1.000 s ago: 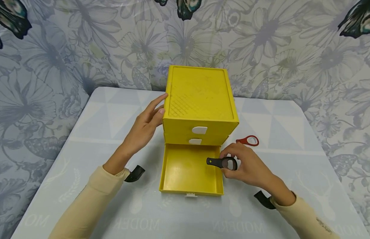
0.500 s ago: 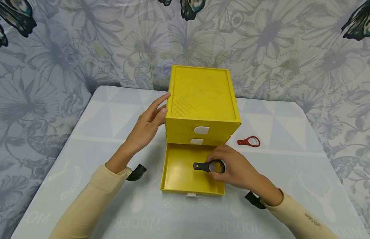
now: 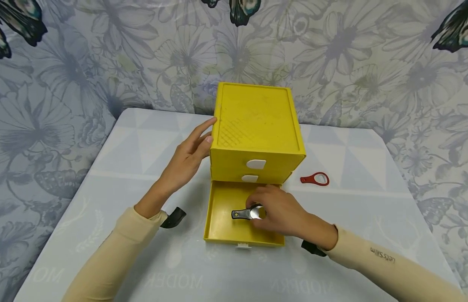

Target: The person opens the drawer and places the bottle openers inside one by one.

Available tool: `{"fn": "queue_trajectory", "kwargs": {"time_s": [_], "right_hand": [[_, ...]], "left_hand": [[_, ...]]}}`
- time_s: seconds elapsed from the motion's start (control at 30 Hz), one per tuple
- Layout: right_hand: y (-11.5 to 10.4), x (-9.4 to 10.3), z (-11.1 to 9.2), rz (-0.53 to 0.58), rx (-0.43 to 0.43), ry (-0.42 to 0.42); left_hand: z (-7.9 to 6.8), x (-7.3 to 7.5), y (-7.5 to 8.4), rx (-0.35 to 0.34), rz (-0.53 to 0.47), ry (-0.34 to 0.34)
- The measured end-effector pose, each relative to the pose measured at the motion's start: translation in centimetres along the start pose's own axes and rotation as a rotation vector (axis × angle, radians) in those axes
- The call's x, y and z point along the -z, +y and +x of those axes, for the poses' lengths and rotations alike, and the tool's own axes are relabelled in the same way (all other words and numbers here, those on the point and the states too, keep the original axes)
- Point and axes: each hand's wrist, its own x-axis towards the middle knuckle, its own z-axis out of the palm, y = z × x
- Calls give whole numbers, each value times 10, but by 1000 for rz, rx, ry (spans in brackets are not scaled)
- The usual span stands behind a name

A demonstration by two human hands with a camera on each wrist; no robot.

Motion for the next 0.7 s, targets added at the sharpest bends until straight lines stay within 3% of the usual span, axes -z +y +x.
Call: {"fn": "queue_trajectory", "kwargs": {"time_s": [0.27, 0.7], "right_hand": [[-10, -3, 18, 15, 22, -51], [-22, -17, 41, -21, -44, -159]], "left_hand": [[-1, 0, -1, 5, 10, 5], [0, 1, -1, -1, 2, 0]]}}
